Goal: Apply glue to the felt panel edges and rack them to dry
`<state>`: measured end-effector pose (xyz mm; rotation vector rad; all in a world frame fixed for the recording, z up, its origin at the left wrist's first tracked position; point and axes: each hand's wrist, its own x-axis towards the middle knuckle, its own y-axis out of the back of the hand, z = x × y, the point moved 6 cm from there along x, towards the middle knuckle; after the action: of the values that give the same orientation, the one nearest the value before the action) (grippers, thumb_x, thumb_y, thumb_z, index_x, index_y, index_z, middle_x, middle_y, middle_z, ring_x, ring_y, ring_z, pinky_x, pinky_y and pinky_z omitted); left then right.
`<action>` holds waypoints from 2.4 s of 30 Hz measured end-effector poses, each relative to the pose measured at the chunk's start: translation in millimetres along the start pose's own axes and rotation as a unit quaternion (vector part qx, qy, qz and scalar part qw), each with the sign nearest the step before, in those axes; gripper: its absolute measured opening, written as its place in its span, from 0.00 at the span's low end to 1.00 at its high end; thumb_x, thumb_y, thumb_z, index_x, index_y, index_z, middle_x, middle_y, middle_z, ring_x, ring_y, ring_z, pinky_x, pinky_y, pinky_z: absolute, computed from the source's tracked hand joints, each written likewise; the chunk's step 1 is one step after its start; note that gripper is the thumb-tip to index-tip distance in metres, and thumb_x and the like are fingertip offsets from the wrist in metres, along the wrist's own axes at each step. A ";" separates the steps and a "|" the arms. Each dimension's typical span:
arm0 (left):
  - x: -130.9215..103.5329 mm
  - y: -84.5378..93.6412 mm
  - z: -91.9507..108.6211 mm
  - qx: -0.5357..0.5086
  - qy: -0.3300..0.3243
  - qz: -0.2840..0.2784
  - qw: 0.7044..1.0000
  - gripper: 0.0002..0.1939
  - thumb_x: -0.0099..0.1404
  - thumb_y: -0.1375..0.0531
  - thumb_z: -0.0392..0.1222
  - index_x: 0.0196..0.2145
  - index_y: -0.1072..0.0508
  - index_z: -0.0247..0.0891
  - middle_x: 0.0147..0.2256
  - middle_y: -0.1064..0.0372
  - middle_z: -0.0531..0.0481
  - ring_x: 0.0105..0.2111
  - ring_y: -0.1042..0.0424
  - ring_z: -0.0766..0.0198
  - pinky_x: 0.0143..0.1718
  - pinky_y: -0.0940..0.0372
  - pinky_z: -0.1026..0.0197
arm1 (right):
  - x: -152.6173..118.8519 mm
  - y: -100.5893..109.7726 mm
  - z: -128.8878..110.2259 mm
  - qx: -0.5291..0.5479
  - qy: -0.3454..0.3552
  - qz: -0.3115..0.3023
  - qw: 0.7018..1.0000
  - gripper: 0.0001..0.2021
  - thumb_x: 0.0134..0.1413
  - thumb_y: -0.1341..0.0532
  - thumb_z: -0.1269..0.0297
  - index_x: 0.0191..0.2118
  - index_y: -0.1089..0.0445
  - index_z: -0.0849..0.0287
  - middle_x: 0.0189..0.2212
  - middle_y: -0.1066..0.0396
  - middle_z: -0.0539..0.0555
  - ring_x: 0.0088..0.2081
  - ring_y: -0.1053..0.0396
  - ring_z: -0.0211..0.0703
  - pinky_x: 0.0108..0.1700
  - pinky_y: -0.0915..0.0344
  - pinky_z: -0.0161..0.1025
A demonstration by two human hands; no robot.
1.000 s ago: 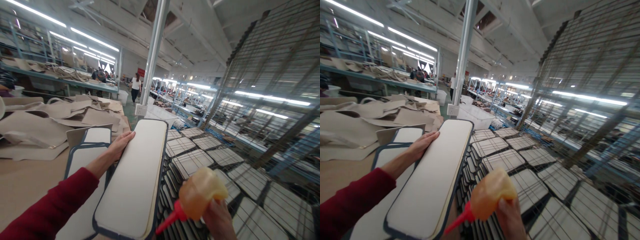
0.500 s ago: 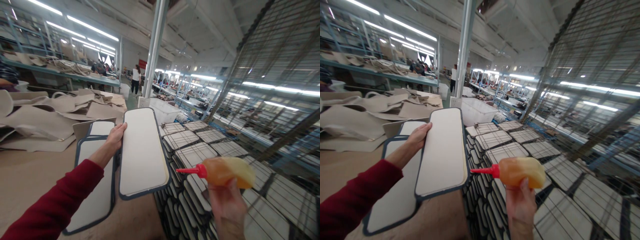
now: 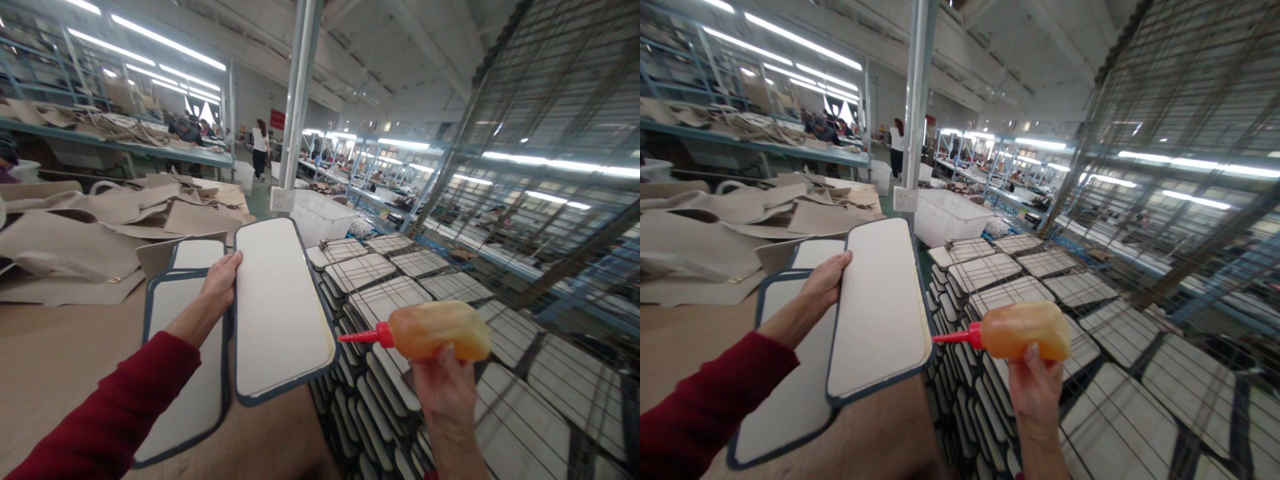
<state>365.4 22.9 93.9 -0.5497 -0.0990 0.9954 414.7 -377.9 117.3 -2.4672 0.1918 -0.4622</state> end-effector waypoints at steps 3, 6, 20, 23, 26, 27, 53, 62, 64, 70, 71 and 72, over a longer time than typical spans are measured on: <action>-1.2 -2.2 -0.9 0.004 0.007 -0.012 1.000 0.10 0.62 0.45 0.30 0.23 0.31 0.33 0.20 0.32 0.52 0.19 0.32 0.70 0.28 0.33 0.69 | 5.1 -8.3 4.6 0.004 -0.011 -0.026 1.000 0.22 0.27 0.26 0.60 0.37 0.26 0.50 0.32 0.25 0.49 0.34 0.29 0.40 0.38 0.31 0.39; -2.7 -5.5 -2.4 0.005 0.019 -0.029 0.999 0.09 0.62 0.45 0.31 0.25 0.30 0.33 0.21 0.31 0.51 0.20 0.32 0.69 0.29 0.32 0.67 | 8.7 -14.7 8.7 0.004 -0.025 -0.058 0.998 0.22 0.27 0.26 0.60 0.36 0.26 0.51 0.30 0.25 0.50 0.32 0.29 0.41 0.36 0.30 0.39; 25.7 23.8 -25.3 -0.125 0.024 0.124 0.984 0.09 0.66 0.47 0.35 0.27 0.34 0.37 0.25 0.32 0.55 0.23 0.33 0.71 0.31 0.32 0.68 | -13.7 24.6 60.1 0.079 -0.171 0.005 0.982 0.23 0.37 0.30 0.51 0.41 0.27 0.55 0.42 0.27 0.53 0.44 0.30 0.46 0.48 0.32 0.45; 18.8 15.9 -44.2 -0.161 0.042 0.130 0.977 0.10 0.68 0.51 0.35 0.30 0.35 0.38 0.27 0.32 0.54 0.26 0.31 0.71 0.33 0.33 0.68 | -46.5 17.5 91.9 0.123 -0.228 -0.014 0.966 0.15 0.48 0.35 0.52 0.41 0.27 0.52 0.40 0.26 0.51 0.42 0.29 0.42 0.44 0.30 0.40; 2.3 3.0 -62.7 -0.188 0.067 0.115 0.973 0.10 0.68 0.52 0.34 0.31 0.34 0.39 0.28 0.30 0.54 0.28 0.29 0.70 0.34 0.32 0.67 | -75.6 0.8 119.0 0.156 -0.285 -0.058 0.944 0.13 0.49 0.36 0.52 0.39 0.26 0.52 0.38 0.25 0.52 0.43 0.28 0.44 0.44 0.30 0.42; -4.8 -0.3 -68.3 -0.195 0.076 0.112 0.972 0.10 0.68 0.51 0.34 0.31 0.34 0.40 0.28 0.30 0.54 0.29 0.29 0.70 0.34 0.32 0.67 | -79.5 -4.6 123.8 0.162 -0.290 -0.065 0.941 0.13 0.48 0.36 0.52 0.38 0.26 0.53 0.36 0.25 0.52 0.42 0.28 0.45 0.44 0.30 0.44; -85.0 5.5 51.0 0.334 -0.433 0.045 0.836 0.31 0.45 0.32 0.37 0.49 0.33 0.44 0.64 0.54 0.45 0.65 0.65 0.47 0.62 0.74 0.47 | -54.8 1.1 90.1 0.189 -0.233 -0.063 0.952 0.11 0.51 0.37 0.53 0.40 0.26 0.48 0.38 0.25 0.50 0.44 0.29 0.40 0.46 0.31 0.36; -95.7 -99.2 10.7 0.374 -0.288 -0.417 0.777 0.26 0.37 0.29 0.31 0.37 0.23 0.44 0.36 0.27 0.46 0.47 0.32 0.48 0.59 0.54 0.52 | -63.0 -2.3 82.4 0.202 -0.220 -0.061 0.952 0.13 0.49 0.35 0.54 0.41 0.26 0.51 0.40 0.25 0.52 0.44 0.29 0.43 0.45 0.30 0.39; -89.9 -99.4 3.1 0.351 -0.204 -0.433 0.804 0.20 0.39 0.31 0.29 0.32 0.22 0.44 0.31 0.29 0.49 0.41 0.31 0.51 0.51 0.44 0.57 | -64.4 0.9 83.5 0.199 -0.225 -0.068 0.951 0.13 0.49 0.36 0.54 0.41 0.26 0.50 0.39 0.25 0.52 0.43 0.28 0.43 0.46 0.30 0.39; -82.1 -83.6 -4.7 0.297 -0.034 -0.457 0.838 0.19 0.41 0.36 0.21 0.28 0.21 0.41 0.29 0.30 0.53 0.33 0.30 0.59 0.33 0.39 0.68 | -55.4 24.1 64.0 0.139 -0.219 -0.052 0.964 0.17 0.46 0.34 0.51 0.41 0.26 0.52 0.39 0.25 0.55 0.42 0.28 0.50 0.42 0.28 0.48; -82.0 -80.8 -3.2 0.293 -0.014 -0.455 0.841 0.19 0.41 0.36 0.20 0.29 0.21 0.41 0.29 0.28 0.53 0.33 0.29 0.59 0.32 0.38 0.69 | -48.5 26.9 53.0 0.121 -0.200 -0.048 0.971 0.18 0.45 0.34 0.51 0.42 0.27 0.51 0.39 0.25 0.55 0.42 0.28 0.51 0.42 0.28 0.48; -82.7 -78.5 -0.9 0.295 0.001 -0.455 0.841 0.20 0.40 0.36 0.20 0.29 0.21 0.40 0.30 0.27 0.52 0.33 0.29 0.59 0.32 0.38 0.69 | -39.6 29.2 39.3 0.103 -0.169 -0.036 0.979 0.19 0.44 0.33 0.51 0.44 0.28 0.50 0.40 0.25 0.54 0.43 0.28 0.50 0.42 0.28 0.48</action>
<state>380.3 -78.0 144.7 0.1010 -0.0364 0.0543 391.7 -370.2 59.2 -2.3086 -0.0818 -0.0805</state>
